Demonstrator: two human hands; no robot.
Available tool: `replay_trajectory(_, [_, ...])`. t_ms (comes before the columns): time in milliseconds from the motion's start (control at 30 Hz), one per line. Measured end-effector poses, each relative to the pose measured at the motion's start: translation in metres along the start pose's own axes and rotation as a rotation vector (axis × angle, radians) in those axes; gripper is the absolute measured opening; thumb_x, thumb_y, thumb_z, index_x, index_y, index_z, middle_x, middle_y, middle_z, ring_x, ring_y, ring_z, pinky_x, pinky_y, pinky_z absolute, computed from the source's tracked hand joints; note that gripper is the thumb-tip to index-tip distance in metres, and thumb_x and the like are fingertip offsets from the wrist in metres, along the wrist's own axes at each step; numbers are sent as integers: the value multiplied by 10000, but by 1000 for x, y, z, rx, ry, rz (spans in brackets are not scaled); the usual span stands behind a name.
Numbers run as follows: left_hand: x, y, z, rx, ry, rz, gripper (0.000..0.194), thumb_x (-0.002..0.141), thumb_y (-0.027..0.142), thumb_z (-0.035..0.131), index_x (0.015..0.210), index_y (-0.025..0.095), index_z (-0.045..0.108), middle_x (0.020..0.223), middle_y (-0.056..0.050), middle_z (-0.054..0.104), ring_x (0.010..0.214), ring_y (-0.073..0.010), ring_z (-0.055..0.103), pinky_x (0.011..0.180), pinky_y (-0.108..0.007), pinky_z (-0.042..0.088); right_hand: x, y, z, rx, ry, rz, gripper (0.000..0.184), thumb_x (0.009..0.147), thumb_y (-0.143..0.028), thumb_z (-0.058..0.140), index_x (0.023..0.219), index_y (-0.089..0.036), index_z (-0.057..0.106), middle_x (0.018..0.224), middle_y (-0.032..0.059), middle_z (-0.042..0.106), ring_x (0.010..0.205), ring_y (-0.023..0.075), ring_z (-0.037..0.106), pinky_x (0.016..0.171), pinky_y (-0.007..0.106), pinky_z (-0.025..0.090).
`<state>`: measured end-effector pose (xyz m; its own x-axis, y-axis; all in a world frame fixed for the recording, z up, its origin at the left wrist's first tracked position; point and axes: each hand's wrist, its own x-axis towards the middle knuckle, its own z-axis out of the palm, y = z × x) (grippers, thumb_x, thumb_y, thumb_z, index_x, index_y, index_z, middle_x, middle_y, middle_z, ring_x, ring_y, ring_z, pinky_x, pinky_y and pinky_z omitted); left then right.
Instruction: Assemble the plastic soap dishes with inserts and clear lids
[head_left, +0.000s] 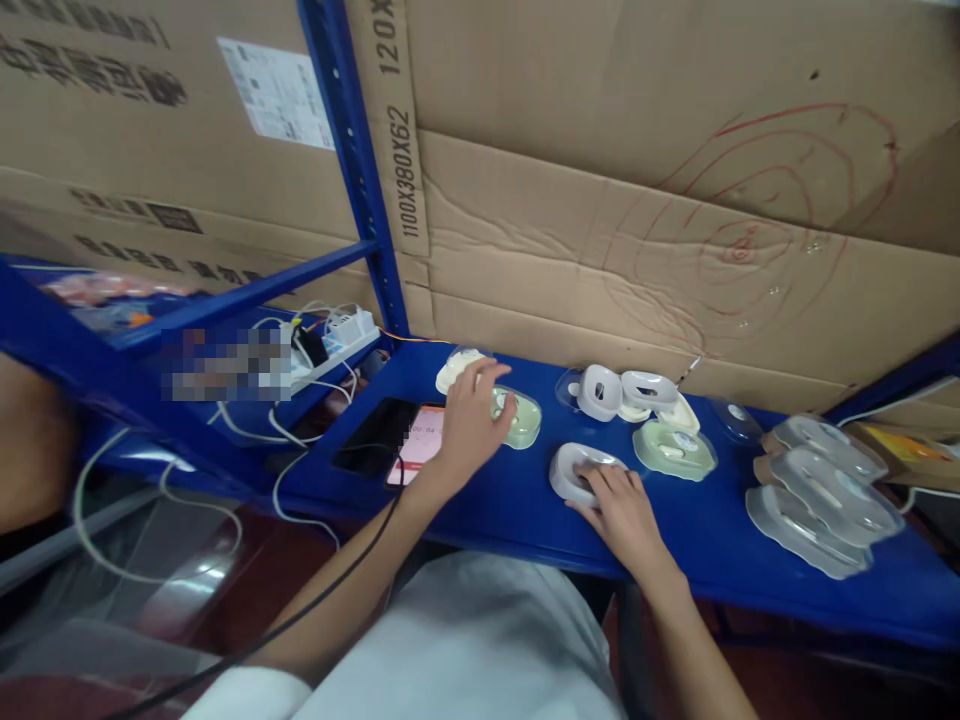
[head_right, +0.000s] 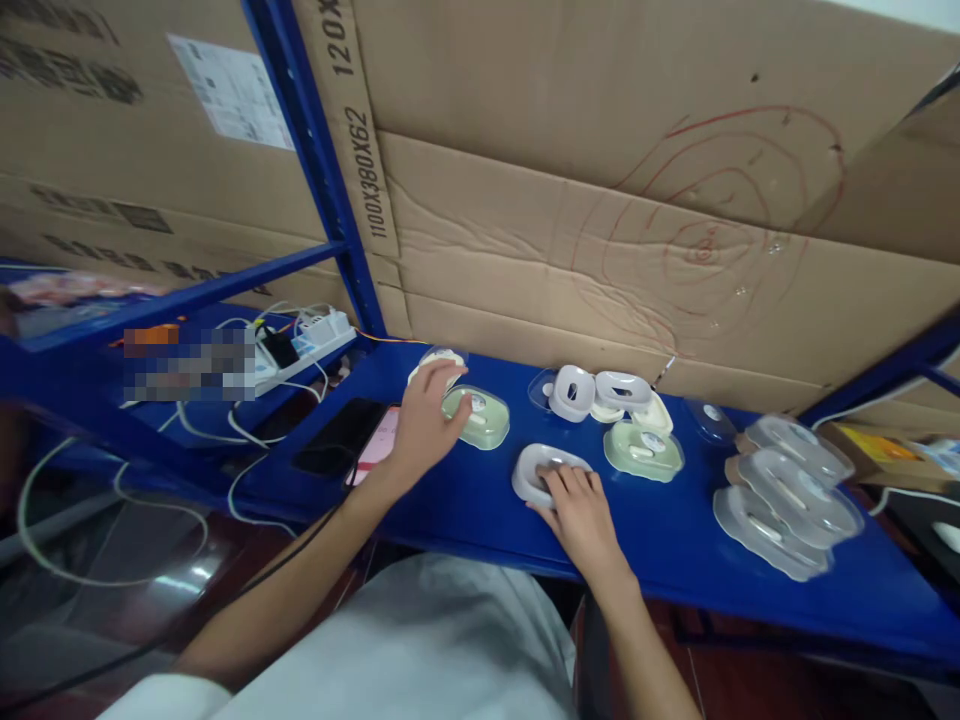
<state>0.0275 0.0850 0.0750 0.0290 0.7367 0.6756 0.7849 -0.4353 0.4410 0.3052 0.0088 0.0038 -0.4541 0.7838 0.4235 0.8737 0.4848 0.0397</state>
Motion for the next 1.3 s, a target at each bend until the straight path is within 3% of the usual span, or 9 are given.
replay_trajectory(100, [46, -19, 11, 255, -240, -300, 488, 1023, 349, 579, 1492, 227, 529, 1528, -160, 553, 1428, -335, 548, 1176, -489, 461, 1, -1, 1, 78, -8, 0, 354, 1028, -401, 689, 1334, -227, 651, 1235, 123, 749, 1109, 296, 711, 988, 454, 484])
replay_trajectory(267, [89, -69, 30, 373, -428, -527, 706, 947, 513, 682, 1519, 132, 520, 1553, -317, 497, 1452, -523, 498, 1104, -668, 464, -8, -2, 7, 155, -3, 14, 462, 1037, -480, 659, 1429, -240, 613, 1339, 130, 731, 1235, 306, 684, 1143, 542, 423])
replay_trajectory(400, [101, -96, 48, 388, -620, -602, 892, 773, 622, 842, 1512, 215, 552, 1530, -274, 566, 1399, -501, 581, 1103, -601, 498, -7, -7, 6, 119, 18, 49, 518, 1068, -470, 602, 1525, -231, 558, 1437, 158, 677, 1347, 322, 626, 1201, 595, 391])
replay_trajectory(533, [99, -106, 53, 390, -645, -572, 917, 791, 597, 837, 1555, 211, 509, 1548, -267, 556, 1432, -460, 570, 1146, -543, 474, 17, -17, -5, 74, -4, -40, 530, 1062, -384, 622, 1567, -249, 536, 1545, 168, 599, 1436, 353, 555, 1189, 612, 428])
replay_trajectory(700, [92, -102, 26, 338, -556, -496, 797, 925, 629, 691, 1578, 223, 482, 1505, -218, 617, 1393, -414, 615, 1131, -515, 490, 66, -32, 1, 46, -86, -288, 607, 969, -364, 769, 1539, -282, 577, 1619, 143, 546, 1446, 395, 550, 1195, 642, 456])
replay_trajectory(833, [68, -78, -7, 276, -425, -359, 776, 965, 596, 673, 1624, 300, 389, 1602, -131, 542, 1439, -340, 577, 1170, -452, 479, 110, -36, 16, 12, -120, -284, 604, 964, -456, 764, 1473, -159, 633, 1596, 192, 562, 1425, 412, 572, 1206, 649, 451])
replay_trajectory(967, [8, -48, -25, 151, -206, -106, 807, 898, 462, 797, 1594, 258, 443, 1487, -151, 603, 1297, -343, 670, 1038, -422, 583, 129, -22, 11, -72, -125, -198, 568, 1064, -460, 606, 1481, -76, 601, 1647, 236, 482, 1482, 417, 514, 1241, 664, 389])
replay_trajectory(1133, [-69, -27, -12, 77, -388, 81, 821, 862, 385, 844, 1580, 282, 459, 1502, -144, 593, 1321, -351, 655, 1050, -470, 592, 62, 11, -13, -69, -63, 31, 536, 1084, -464, 557, 1536, -177, 559, 1676, 203, 455, 1516, 398, 473, 1229, 656, 375])
replay_trajectory(1300, [-86, -14, 8, 3, -574, 169, 840, 837, 333, 871, 1581, 317, 481, 1537, -136, 579, 1369, -368, 620, 1096, -521, 550, -19, 23, -20, 19, -104, 151, 447, 1101, -413, 522, 1520, -268, 575, 1647, 126, 514, 1502, 342, 498, 1181, 572, 443])
